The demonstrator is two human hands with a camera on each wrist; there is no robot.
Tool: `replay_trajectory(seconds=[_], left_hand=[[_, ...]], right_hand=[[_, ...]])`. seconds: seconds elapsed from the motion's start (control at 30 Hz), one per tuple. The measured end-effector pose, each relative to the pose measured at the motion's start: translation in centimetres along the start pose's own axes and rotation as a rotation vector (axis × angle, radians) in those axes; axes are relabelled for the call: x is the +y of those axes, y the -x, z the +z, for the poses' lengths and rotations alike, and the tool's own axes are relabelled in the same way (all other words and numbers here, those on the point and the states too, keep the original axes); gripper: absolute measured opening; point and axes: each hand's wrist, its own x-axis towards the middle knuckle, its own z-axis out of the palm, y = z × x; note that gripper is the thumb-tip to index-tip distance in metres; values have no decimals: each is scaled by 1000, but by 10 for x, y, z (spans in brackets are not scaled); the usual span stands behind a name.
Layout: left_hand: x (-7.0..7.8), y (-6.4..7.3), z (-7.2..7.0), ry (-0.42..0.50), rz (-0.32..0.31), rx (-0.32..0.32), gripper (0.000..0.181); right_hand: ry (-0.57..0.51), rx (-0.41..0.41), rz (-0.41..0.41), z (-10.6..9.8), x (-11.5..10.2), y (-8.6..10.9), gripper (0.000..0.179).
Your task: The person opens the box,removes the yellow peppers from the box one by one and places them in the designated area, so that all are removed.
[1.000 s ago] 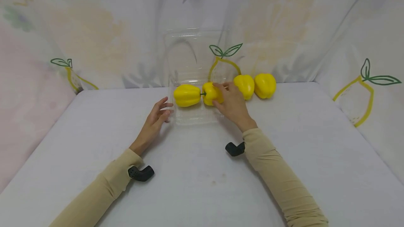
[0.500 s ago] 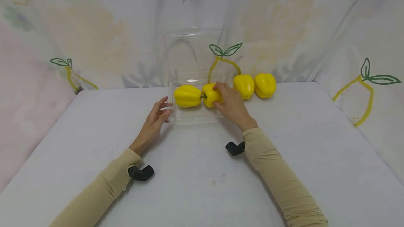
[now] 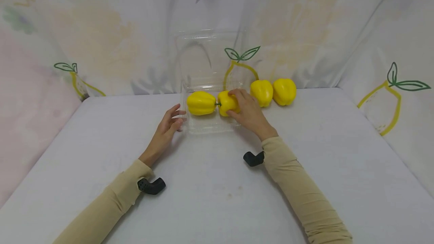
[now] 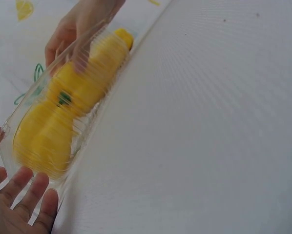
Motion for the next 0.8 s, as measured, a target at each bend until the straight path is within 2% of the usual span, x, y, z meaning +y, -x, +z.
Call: replay_trajectory(seconds=[0.37, 0.67, 0.8], left_hand=[[-1, -1, 0, 0, -10, -2, 54], [29, 7, -1, 3, -26, -24, 55], [20, 5, -2, -2, -33, -22, 55]], right_hand=[[-36, -19, 16, 0, 2, 0, 50], [-34, -44, -6, -1, 2, 0, 54], [-24, 3, -29, -1, 2, 0, 53]])
